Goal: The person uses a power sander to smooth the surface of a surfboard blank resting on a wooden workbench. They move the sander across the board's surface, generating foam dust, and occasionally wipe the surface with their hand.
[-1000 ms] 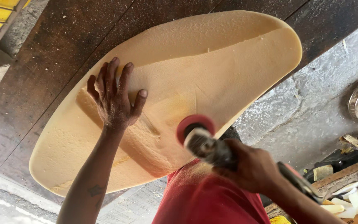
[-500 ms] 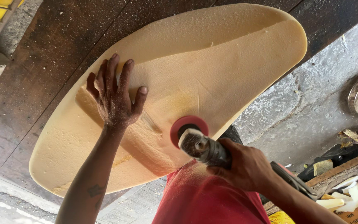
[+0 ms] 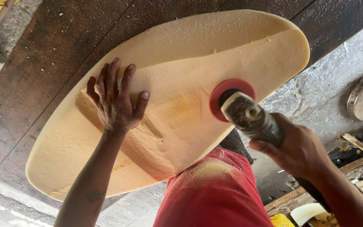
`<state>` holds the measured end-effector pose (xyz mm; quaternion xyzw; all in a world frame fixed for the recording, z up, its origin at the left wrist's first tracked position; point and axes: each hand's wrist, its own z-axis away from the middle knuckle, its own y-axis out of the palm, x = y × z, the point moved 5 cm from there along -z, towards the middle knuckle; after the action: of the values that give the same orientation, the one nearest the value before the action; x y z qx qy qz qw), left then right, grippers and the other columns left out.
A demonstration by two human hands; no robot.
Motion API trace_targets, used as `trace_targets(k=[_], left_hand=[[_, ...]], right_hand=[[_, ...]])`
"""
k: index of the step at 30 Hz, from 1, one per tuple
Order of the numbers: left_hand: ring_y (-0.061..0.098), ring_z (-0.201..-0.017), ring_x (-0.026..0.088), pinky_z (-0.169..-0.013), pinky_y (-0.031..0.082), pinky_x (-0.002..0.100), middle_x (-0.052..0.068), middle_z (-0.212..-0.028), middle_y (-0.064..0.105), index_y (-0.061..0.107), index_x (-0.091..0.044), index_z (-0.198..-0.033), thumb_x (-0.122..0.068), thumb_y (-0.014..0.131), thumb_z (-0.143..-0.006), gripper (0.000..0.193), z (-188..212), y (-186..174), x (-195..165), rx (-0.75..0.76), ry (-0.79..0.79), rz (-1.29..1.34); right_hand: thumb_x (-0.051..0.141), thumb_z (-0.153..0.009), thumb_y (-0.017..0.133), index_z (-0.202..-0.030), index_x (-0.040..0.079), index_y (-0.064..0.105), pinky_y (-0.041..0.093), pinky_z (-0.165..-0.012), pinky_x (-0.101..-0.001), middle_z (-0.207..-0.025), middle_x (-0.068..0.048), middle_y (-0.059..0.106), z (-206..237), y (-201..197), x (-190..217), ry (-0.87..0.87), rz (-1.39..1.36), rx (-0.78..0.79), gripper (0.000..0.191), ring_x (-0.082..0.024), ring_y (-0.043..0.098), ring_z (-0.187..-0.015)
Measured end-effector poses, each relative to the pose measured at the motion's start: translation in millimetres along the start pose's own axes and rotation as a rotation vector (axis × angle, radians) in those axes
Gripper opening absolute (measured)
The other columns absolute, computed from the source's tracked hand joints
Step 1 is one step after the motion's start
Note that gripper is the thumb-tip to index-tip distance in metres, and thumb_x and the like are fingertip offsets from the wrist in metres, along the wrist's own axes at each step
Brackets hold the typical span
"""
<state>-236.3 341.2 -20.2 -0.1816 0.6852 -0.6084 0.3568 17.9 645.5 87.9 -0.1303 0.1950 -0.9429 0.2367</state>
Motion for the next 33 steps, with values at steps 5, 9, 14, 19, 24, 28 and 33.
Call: trace_targets(k=[5, 9, 14, 19, 24, 28, 33], left_hand=[[0.039, -0.149, 0.038, -0.122, 0.017, 0.064, 0.018, -0.162, 0.042, 0.053, -0.017, -0.152, -0.059, 0.042, -0.108, 0.062, -0.3, 1.4, 0.9, -0.005, -0.005, 0.005], [0.039, -0.149, 0.038, -0.122, 0.017, 0.064, 0.018, -0.162, 0.043, 0.053, -0.017, -0.152, -0.059, 0.043, -0.109, 0.061, 0.7, 0.6, 0.0, -0.004, -0.010, 0.015], [0.040, -0.149, 0.038, -0.122, 0.016, 0.064, 0.018, -0.162, 0.044, 0.054, -0.016, -0.152, -0.057, 0.041, -0.110, 0.060, 1.0, -1.2, 0.1, -0.012, -0.024, 0.039], [0.041, -0.150, 0.034, -0.124, 0.016, 0.062, 0.012, -0.163, 0.044, 0.057, -0.019, -0.151, -0.048, 0.033, -0.114, 0.053, 0.3, -1.8, -1.2, -0.020, -0.040, 0.047], [0.040, -0.150, 0.033, -0.122, 0.017, 0.061, 0.014, -0.162, 0.045, 0.057, -0.018, -0.153, -0.045, 0.029, -0.116, 0.053, 3.4, -2.2, 0.7, -0.004, -0.032, 0.043], [0.040, -0.150, 0.033, -0.122, 0.017, 0.061, 0.013, -0.163, 0.045, 0.056, -0.018, -0.154, -0.043, 0.029, -0.117, 0.053, 5.1, -0.5, 1.8, 0.003, -0.023, 0.038], [0.040, -0.149, 0.033, -0.121, 0.017, 0.062, 0.013, -0.162, 0.045, 0.057, -0.018, -0.153, -0.043, 0.029, -0.116, 0.053, 3.4, 1.5, 2.9, -0.019, -0.004, 0.024]], right_hand=[[0.063, -0.080, 0.070, -0.126, 0.014, 0.061, 0.062, -0.065, -0.0476, -0.087, -0.012, 0.078, -18.2, -17.9, -50.3, -0.033, -0.002, -0.105, 0.067, -0.025, 0.073, -0.064], [0.062, -0.095, 0.059, -0.125, 0.007, 0.062, 0.059, -0.065, -0.0462, -0.090, -0.016, 0.071, -28.1, -50.9, -89.7, -0.105, -0.036, -0.311, 0.062, -0.025, 0.070, -0.070], [0.041, -0.086, 0.070, -0.132, 0.017, 0.060, 0.061, -0.074, -0.0463, -0.101, -0.017, 0.075, -6.4, -33.2, -56.3, -0.307, 0.059, -0.379, 0.053, -0.031, 0.075, -0.082], [0.059, -0.068, 0.083, -0.134, 0.024, 0.058, 0.061, -0.082, -0.0462, -0.102, -0.009, 0.079, 11.5, 67.2, 14.1, -0.055, 0.009, 0.137, 0.079, -0.031, 0.078, -0.090], [0.060, -0.066, 0.080, -0.124, 0.019, 0.064, 0.057, -0.075, -0.0509, -0.100, -0.011, 0.077, 27.7, 92.9, 80.4, -0.363, -0.088, 0.179, 0.073, -0.039, 0.073, -0.093], [0.061, -0.067, 0.080, -0.123, 0.019, 0.065, 0.056, -0.073, -0.0519, -0.097, -0.011, 0.078, 26.9, 103.0, 82.8, -0.342, -0.092, 0.175, 0.071, -0.040, 0.072, -0.091], [0.062, -0.070, 0.075, -0.131, 0.019, 0.061, 0.061, -0.075, -0.0484, -0.096, -0.010, 0.079, 15.4, 101.4, 53.3, -0.313, -0.070, 0.141, 0.077, -0.033, 0.078, -0.082]])
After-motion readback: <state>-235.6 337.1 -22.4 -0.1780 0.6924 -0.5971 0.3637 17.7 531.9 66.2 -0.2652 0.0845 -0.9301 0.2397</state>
